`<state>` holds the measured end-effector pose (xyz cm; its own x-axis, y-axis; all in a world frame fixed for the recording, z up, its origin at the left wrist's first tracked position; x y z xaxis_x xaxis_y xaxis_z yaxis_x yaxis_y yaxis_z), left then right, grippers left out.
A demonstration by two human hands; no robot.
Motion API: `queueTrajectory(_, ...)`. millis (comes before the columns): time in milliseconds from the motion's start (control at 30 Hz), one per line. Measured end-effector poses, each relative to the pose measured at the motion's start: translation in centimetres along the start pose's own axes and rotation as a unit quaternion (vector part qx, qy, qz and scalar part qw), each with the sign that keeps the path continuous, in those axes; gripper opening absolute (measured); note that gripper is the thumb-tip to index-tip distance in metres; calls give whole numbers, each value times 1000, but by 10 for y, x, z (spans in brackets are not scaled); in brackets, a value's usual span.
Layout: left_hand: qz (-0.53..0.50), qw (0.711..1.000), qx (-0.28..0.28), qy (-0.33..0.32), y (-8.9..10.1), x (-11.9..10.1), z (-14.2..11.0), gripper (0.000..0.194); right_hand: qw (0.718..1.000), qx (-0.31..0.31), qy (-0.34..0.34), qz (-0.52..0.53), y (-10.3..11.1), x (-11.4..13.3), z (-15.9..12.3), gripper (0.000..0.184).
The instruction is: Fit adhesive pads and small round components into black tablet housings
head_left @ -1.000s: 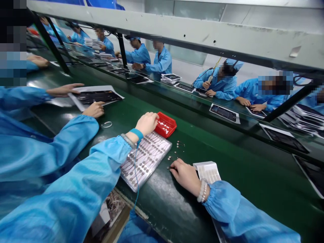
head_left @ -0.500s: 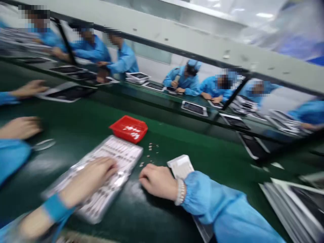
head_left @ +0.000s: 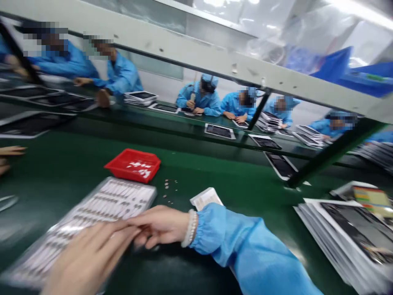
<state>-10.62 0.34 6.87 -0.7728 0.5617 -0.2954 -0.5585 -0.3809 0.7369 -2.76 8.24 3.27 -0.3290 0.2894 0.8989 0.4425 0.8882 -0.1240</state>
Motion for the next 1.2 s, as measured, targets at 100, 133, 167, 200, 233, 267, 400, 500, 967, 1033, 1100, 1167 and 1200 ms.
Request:
queueTrajectory(100, 60, 996, -46, -41, 5, -33, 12, 24, 1000, -13, -23, 2, 3, -13, 0, 33)
queueTrajectory(133, 61, 997, -43, -21, 5, -35, 17, 22, 999, -40, -13, -15, 8, -15, 1, 33)
queueTrajectory(167, 51, 997, -52, 0, 7, -35, 21, 18, 997, -66, 1, -38, 13, -16, 1, 33)
queueTrajectory(200, 40, 997, -58, 20, 8, -33, 23, 15, 994, -85, 17, -63, 17, -16, 2, 34)
queueTrajectory(233, 34, 997, -66, 37, 9, -30, 23, 13, 991, -96, 33, -84, 19, -16, 2, 34)
queueTrajectory(267, 35, 996, -73, 45, 10, -28, 23, 12, 989, -102, 46, -100, 21, -15, 2, 35)
queueTrajectory(400, 95, 993, -65, 31, 5, -23, 18, 17, 987, -95, 65, -109, 21, -12, 2, 35)
queueTrajectory(500, 110, 992, -62, 31, 0, -18, 16, 19, 988, -85, 80, -103, 19, -9, 2, 33)
queueTrajectory(967, 136, 984, -15, 112, -17, -3, 30, 22, 967, -140, 102, -184, 32, -7, 3, 8)
queueTrajectory(1033, 146, 977, -9, 154, -10, 10, 40, 20, 960, -161, 93, -210, 45, -7, 2, 7)
queueTrajectory(1100, 162, 964, -9, 210, 4, 31, 55, 19, 930, -200, 70, -300, 67, -4, 0, 13)
queueTrajectory(1167, 180, 947, -5, 265, 17, 59, 72, 19, 879, -233, 40, -414, 92, 1, -3, 17)
queueTrajectory(1200, 189, 938, 2, 290, 22, 74, 81, 19, 854, -239, 26, -461, 103, 3, -5, 16)
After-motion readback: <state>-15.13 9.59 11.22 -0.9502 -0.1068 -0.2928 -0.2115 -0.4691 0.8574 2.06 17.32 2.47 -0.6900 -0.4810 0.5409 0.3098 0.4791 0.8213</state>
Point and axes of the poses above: each hand's wrist, its own z-axis towards the middle knuckle, its own y-axis out of the back of the hand, x = y × z, the point moved 7 cm from there along z, towards the middle knuckle, and after that the axes turned 14 degrees about -z, right-handed, at the moved point
